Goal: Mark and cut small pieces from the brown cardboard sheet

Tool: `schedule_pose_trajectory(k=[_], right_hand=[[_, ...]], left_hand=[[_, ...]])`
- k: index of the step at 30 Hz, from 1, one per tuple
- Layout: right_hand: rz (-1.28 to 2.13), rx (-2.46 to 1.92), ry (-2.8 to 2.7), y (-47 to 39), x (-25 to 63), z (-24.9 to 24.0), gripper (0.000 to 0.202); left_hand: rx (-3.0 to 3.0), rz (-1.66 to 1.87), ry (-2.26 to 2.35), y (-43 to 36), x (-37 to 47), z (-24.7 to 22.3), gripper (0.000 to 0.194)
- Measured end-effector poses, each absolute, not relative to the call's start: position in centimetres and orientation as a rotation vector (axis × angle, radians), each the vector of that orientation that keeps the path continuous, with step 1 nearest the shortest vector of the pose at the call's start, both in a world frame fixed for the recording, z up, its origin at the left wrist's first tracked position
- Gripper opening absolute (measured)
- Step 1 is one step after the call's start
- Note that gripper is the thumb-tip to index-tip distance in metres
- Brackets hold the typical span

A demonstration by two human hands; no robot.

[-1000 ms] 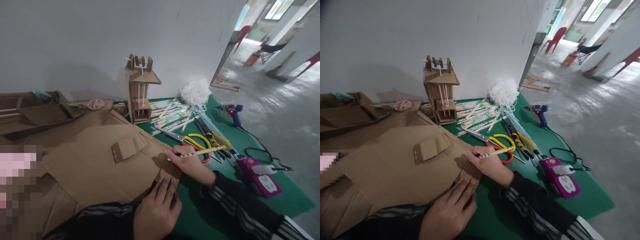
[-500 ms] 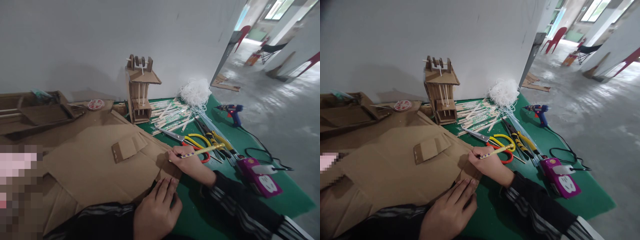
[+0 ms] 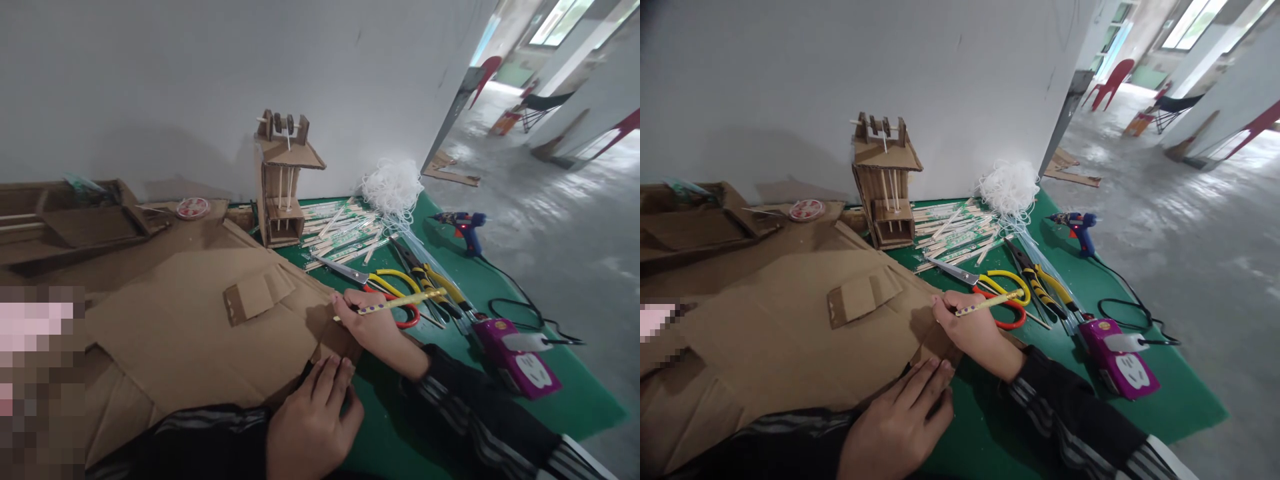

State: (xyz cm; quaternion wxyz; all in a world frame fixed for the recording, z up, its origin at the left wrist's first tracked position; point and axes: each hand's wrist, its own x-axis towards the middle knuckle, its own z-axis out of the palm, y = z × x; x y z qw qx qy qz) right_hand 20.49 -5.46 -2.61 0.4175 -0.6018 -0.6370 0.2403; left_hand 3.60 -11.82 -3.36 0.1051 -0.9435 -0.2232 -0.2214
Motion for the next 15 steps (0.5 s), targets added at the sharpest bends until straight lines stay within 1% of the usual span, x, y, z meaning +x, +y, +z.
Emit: schedule_pose_trajectory(k=[9, 15], right_hand=[[0.703, -1.541, -1.587, -4.4, 20.1, -2.0, 0.040], [0.811, -1.605, -1.601, -3.7, 20.2, -1.6, 0.037]], left_hand=[[-2.781, -0.675, -0.707, -12.0, 3.6, -3.5, 0.020], [-2.791, -0.635, -0.678, -11.9, 3.6, -3.6, 0.017]])
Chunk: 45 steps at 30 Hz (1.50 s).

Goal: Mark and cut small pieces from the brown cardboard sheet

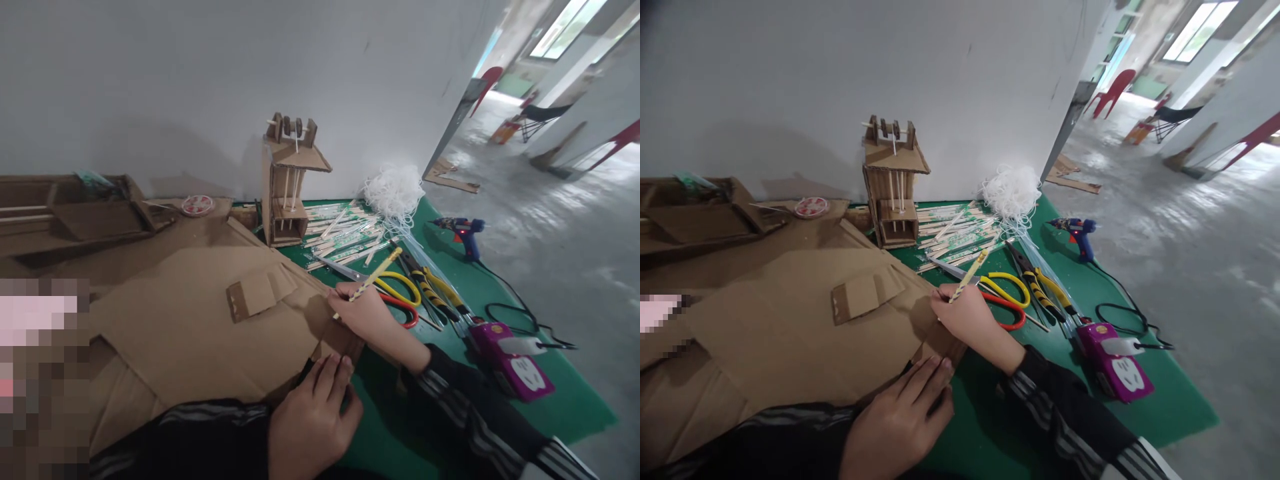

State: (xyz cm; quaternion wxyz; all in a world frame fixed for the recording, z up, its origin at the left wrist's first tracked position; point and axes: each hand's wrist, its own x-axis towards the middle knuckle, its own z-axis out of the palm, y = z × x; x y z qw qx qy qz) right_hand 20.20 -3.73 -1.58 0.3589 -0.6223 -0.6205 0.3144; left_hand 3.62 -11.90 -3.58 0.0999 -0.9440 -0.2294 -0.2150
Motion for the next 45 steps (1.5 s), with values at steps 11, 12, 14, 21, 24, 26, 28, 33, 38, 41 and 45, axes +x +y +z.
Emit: schedule_pose_trajectory(k=[11, 12, 14, 21, 24, 26, 28, 33, 38, 41, 45], right_hand=[[0.953, -1.661, -1.657, -3.0, 19.9, -1.0, 0.035], [0.969, -1.665, -1.661, -3.0, 19.9, -0.9, 0.035], [0.989, -1.676, -1.667, -3.0, 19.8, -0.9, 0.035], [0.997, -1.693, -1.683, -3.0, 19.8, -0.8, 0.035], [0.994, -1.689, -1.701, -3.2, 19.7, -1.0, 0.035], [0.985, -1.682, -1.715, -3.3, 19.6, -1.1, 0.036], [0.973, -1.679, -1.722, -3.3, 19.6, -1.2, 0.036], [0.925, -1.672, -1.711, -3.1, 19.9, -1.0, 0.035], [0.851, -1.660, -1.701, -3.0, 20.3, -0.7, 0.033], [0.815, -1.668, -1.707, -3.0, 20.6, -0.6, 0.034], [0.839, -1.676, -1.731, -3.1, 20.8, -0.4, 0.032]], left_hand=[[-2.808, -0.637, -0.679, -12.0, 3.5, -3.7, 0.014], [-2.812, -0.635, -0.676, -12.0, 3.5, -3.7, 0.014], [-2.815, -0.625, -0.671, -12.0, 3.6, -3.8, 0.013], [-2.814, -0.611, -0.681, -12.0, 3.6, -3.9, 0.015], [-2.813, -0.626, -0.693, -12.0, 3.5, -3.8, 0.016], [-2.808, -0.642, -0.696, -12.0, 3.5, -3.7, 0.016], [-2.812, -0.638, -0.690, -11.9, 3.5, -3.6, 0.015], [-2.820, -0.620, -0.685, -11.9, 3.6, -3.6, 0.015], [-2.811, -0.613, -0.698, -12.1, 3.5, -3.7, 0.013], [-2.812, -0.591, -0.688, -12.0, 3.4, -3.7, 0.013], [-2.822, -0.578, -0.679, -11.9, 3.4, -3.6, 0.013]])
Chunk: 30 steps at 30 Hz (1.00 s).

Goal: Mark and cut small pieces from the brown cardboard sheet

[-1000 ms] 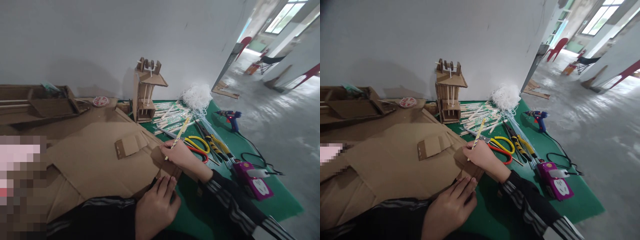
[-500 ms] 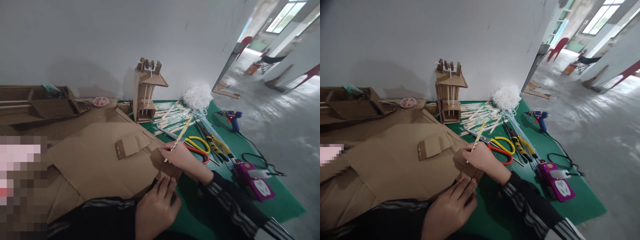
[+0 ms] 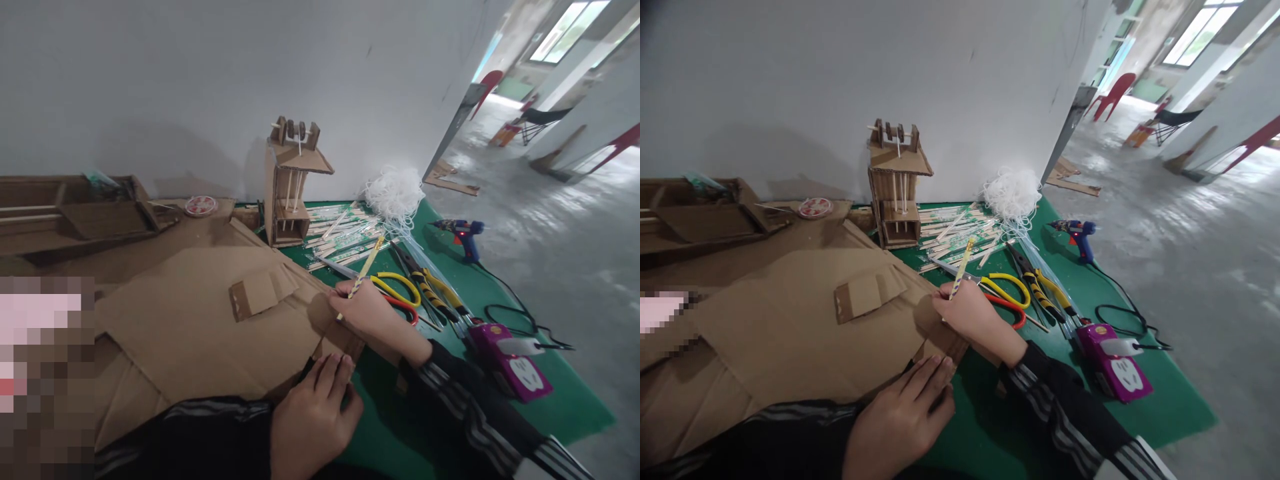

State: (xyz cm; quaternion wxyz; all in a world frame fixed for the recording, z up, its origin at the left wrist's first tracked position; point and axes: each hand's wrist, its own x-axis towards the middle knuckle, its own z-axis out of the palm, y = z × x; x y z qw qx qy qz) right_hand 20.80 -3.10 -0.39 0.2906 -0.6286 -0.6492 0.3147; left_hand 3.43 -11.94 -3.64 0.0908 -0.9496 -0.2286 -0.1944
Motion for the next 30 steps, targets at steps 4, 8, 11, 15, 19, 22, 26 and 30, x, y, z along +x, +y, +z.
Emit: schedule_pose_trajectory(k=[4, 8, 11, 15, 19, 22, 26, 30], right_hand=[[0.843, -1.680, -1.728, -3.18, 20.80, -0.36, 0.034], [0.819, -1.675, -1.707, -3.22, 20.65, -0.61, 0.035], [0.806, -1.664, -1.697, -3.24, 20.52, -0.78, 0.035], [0.809, -1.648, -1.694, -3.25, 20.40, -0.90, 0.036], [0.824, -1.638, -1.686, -3.24, 20.29, -1.12, 0.035], [0.852, -1.633, -1.688, -3.23, 20.22, -1.25, 0.035], [0.889, -1.639, -1.681, -3.25, 20.14, -1.27, 0.033], [0.912, -1.649, -1.682, -3.35, 19.99, -1.23, 0.034]], left_hand=[[-2.824, -0.591, -0.668, -11.92, 3.47, -3.64, 0.014], [-2.820, -0.613, -0.668, -11.86, 3.48, -3.63, 0.014], [-2.823, -0.612, -0.671, -11.90, 3.49, -3.63, 0.014], [-2.825, -0.625, -0.692, -12.08, 3.52, -3.71, 0.015], [-2.807, -0.624, -0.708, -12.27, 3.62, -3.81, 0.016], [-2.784, -0.629, -0.709, -12.42, 3.68, -3.84, 0.016], [-2.775, -0.604, -0.711, -12.60, 3.68, -3.90, 0.017], [-2.771, -0.610, -0.723, -12.70, 3.60, -3.98, 0.015]])
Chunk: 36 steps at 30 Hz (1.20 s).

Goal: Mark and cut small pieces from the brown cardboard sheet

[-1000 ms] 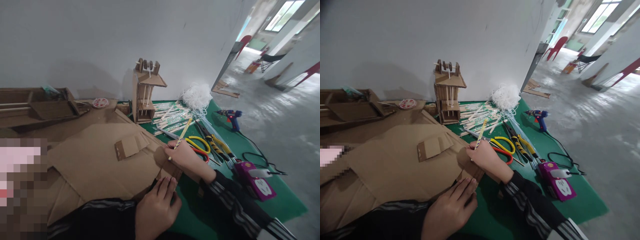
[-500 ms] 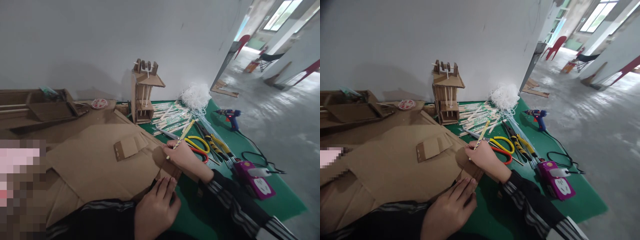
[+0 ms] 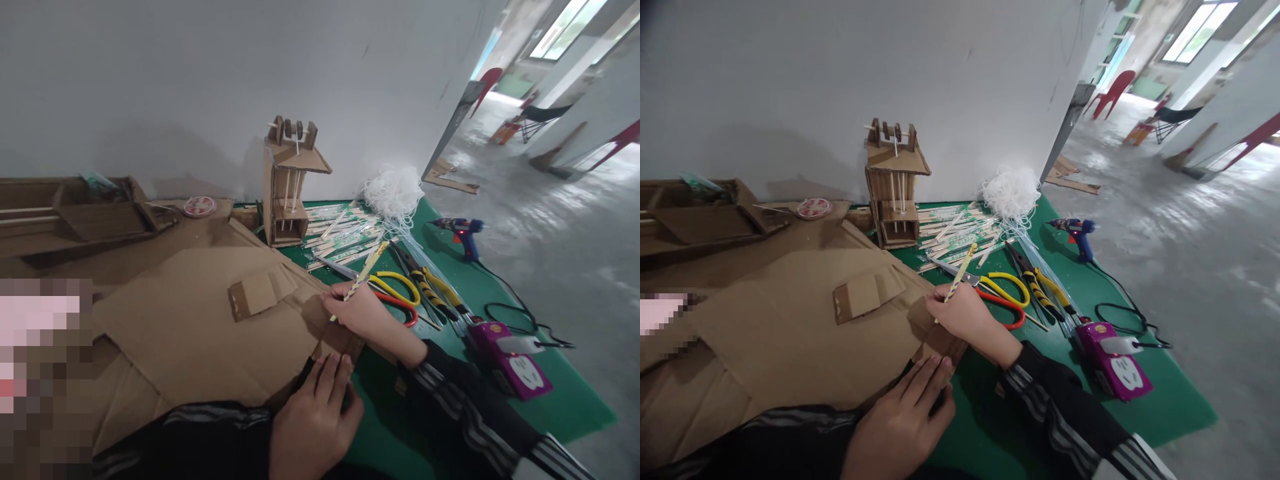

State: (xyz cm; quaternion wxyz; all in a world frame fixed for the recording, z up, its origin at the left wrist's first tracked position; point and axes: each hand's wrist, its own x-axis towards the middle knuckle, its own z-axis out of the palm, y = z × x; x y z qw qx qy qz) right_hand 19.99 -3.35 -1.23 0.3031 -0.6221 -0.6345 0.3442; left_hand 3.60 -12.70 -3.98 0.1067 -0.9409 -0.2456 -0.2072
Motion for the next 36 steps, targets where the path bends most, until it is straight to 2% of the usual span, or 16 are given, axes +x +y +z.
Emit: schedule_pose_trajectory(k=[14, 24, 36], right_hand=[[0.739, -1.695, -1.712, -3.1, 20.6, -0.8, 0.035], [0.782, -1.693, -1.737, -3.5, 20.7, -0.2, 0.029], [0.711, -1.682, -1.732, -3.3, 20.6, -1.0, 0.035]], left_hand=[[-2.802, -0.585, -0.708, -12.6, 3.6, -3.8, 0.018], [-2.798, -0.575, -0.706, -12.5, 3.5, -3.7, 0.016], [-2.780, -0.595, -0.729, -12.4, 3.6, -3.8, 0.017]])
